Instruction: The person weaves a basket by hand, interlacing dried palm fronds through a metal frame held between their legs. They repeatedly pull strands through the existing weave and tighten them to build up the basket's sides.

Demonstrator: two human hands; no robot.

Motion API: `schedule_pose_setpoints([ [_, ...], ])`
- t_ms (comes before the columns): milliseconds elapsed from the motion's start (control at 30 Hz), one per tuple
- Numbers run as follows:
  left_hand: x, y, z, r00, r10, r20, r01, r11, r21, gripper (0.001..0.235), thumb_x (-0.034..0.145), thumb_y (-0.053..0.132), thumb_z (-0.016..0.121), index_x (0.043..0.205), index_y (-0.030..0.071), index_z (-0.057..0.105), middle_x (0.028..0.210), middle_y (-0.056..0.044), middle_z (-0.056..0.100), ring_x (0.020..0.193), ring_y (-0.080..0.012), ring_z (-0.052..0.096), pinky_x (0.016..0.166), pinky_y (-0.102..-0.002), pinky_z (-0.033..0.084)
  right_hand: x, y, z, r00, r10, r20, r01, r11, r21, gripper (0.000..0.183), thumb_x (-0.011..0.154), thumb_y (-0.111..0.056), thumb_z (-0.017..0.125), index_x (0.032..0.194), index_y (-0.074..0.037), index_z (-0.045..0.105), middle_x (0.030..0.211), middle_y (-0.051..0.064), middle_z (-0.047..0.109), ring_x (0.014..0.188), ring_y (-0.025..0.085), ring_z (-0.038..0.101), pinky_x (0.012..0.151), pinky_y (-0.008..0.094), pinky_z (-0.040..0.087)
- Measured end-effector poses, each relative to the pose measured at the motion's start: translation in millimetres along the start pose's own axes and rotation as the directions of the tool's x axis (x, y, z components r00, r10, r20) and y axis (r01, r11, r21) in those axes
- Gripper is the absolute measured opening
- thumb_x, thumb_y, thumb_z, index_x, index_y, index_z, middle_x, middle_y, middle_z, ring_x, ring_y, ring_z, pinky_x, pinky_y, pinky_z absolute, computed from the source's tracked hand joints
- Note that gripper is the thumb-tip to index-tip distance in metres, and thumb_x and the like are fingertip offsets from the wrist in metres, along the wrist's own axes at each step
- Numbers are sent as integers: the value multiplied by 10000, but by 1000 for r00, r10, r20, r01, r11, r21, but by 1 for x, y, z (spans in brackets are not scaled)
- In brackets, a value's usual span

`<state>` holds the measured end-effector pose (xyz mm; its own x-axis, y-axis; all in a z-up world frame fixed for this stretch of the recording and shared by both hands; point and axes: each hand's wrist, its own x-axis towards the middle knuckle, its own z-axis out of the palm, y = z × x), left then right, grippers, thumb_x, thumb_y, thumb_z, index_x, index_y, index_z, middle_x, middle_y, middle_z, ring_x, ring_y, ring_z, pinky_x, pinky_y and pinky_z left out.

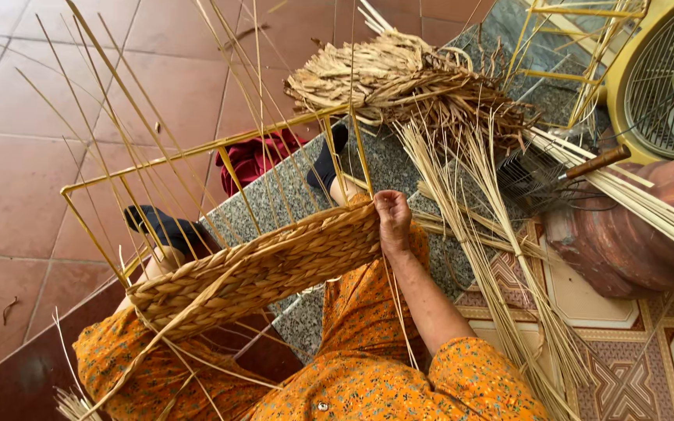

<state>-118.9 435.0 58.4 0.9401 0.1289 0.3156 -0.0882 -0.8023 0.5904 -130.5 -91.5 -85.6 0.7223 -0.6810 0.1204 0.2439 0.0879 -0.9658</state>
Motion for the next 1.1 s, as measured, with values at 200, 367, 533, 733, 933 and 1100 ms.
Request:
schedule_pose_setpoints([
  [200, -17, 17, -16, 997, -77, -8, 77, 997, -23, 121, 1137, 31, 627, 1214, -3, 714, 1136, -168, 714, 1028, -255, 681, 899, -347, 542, -2, -2, -1, 1000, -6, 6, 6, 1000, -6, 148, 960, -168, 727, 1016, -76, 626, 970, 32, 667, 858, 121, 624, 800, 254, 577],
  [367, -5, 35, -15, 994, -99, -56, 97, 995, -35, 114, 1136, -5, 625, 1218, -16, 704, 1131, -173, 708, 1002, -247, 680, 868, -333, 545, -1, -5, 2, 997, 77, -3, -77, 997, -15, 153, 963, -188, 730, 1014, -85, 629, 970, 31, 661, 863, 125, 618, 800, 266, 570],
  [533, -27, 33, -40, 988, -130, -88, 132, 991, 20, 113, 1135, -41, 624, 1222, -29, 695, 1125, -178, 703, 977, -239, 680, 837, -320, 549, 14, -20, -13, 967, 166, 194, -123, 969, -216, 208, 951, -261, 693, 1076, -98, 655, 993, 19, 661, 908, 133, 620, 862, 305, 572],
  [733, -37, 77, -73, 978, 169, -126, -158, 983, 90, 118, 1133, -83, 622, 1226, -44, 683, 1118, -184, 697, 947, -230, 680, 799, -304, 553, 28, -37, -29, 948, 81, 307, -26, 983, -179, 185, 1057, -283, 660, 1092, -103, 681, 1062, 34, 711, 975, 129, 656, 927, 314, 579],
  [933, -9, 176, 55, 702, 679, 217, -622, 732, -277, 145, 1005, 16, 753, 1118, 28, 662, 997, -125, 606, 839, -243, 611, 698, -383, 516, 33, -60, -44, 895, -234, 381, 395, 812, -429, 150, 1074, -217, 702, 1072, -67, 705, 1077, 84, 729, 1062, 202, 689, 968, 388, 599],
  [1100, 7, 237, 196, 590, 777, 221, -716, 629, -303, 67, 1060, 128, 717, 1049, 78, 674, 876, -44, 594, 801, -186, 542, 699, -343, 469, 24, -73, -43, 819, -254, 515, 527, 688, -499, 140, 1117, -208, 668, 1108, -76, 712, 1141, 97, 733, 1127, 247, 670, 1031, 423, 552],
])
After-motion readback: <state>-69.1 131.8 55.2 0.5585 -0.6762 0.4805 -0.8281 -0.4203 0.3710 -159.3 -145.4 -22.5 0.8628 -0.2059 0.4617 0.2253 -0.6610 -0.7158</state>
